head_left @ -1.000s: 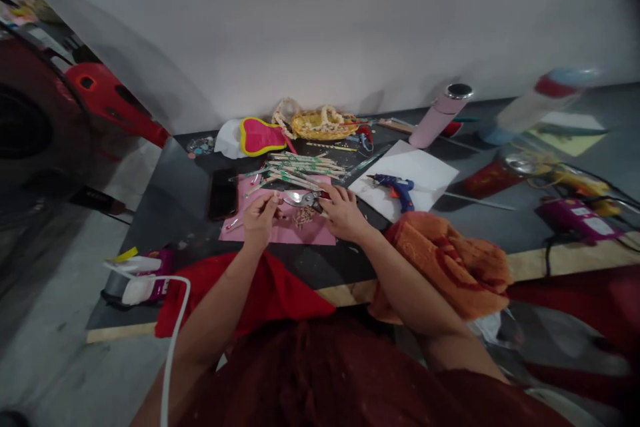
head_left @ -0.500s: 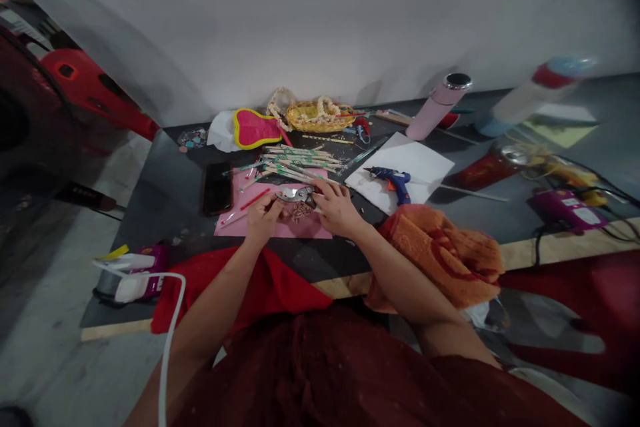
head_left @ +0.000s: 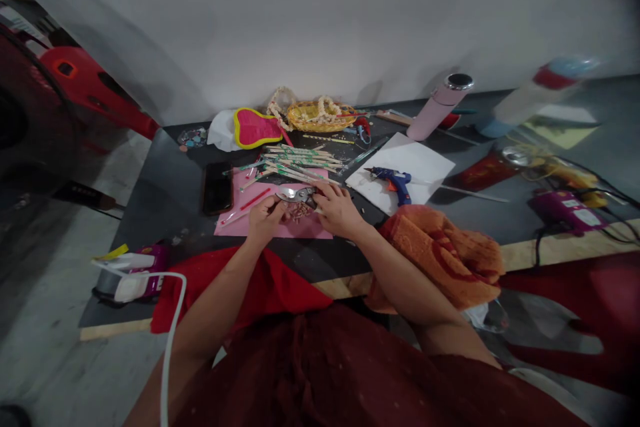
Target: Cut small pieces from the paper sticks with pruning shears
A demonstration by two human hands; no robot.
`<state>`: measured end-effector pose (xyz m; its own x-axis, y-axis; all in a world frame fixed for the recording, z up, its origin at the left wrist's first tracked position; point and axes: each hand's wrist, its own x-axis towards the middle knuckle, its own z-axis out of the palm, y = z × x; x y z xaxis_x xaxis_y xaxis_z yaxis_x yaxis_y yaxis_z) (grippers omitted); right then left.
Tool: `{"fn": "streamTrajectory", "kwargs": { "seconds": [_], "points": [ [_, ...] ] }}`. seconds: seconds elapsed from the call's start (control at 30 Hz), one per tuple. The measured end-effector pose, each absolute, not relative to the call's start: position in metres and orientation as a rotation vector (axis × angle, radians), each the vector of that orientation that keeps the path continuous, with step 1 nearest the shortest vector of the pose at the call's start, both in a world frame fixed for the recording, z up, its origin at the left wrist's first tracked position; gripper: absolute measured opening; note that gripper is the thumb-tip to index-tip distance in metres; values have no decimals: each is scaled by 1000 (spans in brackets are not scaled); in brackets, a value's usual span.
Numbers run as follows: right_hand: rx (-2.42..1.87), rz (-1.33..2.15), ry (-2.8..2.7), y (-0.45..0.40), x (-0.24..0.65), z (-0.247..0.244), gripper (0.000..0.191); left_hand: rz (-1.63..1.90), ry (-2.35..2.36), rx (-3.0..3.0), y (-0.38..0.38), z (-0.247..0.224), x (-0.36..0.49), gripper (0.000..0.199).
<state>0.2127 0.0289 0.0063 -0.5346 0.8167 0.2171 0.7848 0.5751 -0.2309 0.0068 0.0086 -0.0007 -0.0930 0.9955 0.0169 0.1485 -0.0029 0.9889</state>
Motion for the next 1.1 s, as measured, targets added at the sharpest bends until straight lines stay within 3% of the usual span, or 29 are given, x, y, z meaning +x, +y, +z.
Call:
{"fn": "streamTrajectory", "kwargs": {
  "seconds": [0.13,0.3,0.53,1.1],
  "points": [
    [-1352,204,-2422,32,212,2,38,1197,1377,1293,7,1,7,23],
    [-1432,176,-2399,32,209,2,71,1198,1377,1343,4,6,8,21],
    [-1477,196,-2408,30,210,4,55,1206,1344,1347,2,11,12,19],
    [-1545,125,-2442,34,210,8,58,912,1604,1566,5,10,5,30]
  ]
}}
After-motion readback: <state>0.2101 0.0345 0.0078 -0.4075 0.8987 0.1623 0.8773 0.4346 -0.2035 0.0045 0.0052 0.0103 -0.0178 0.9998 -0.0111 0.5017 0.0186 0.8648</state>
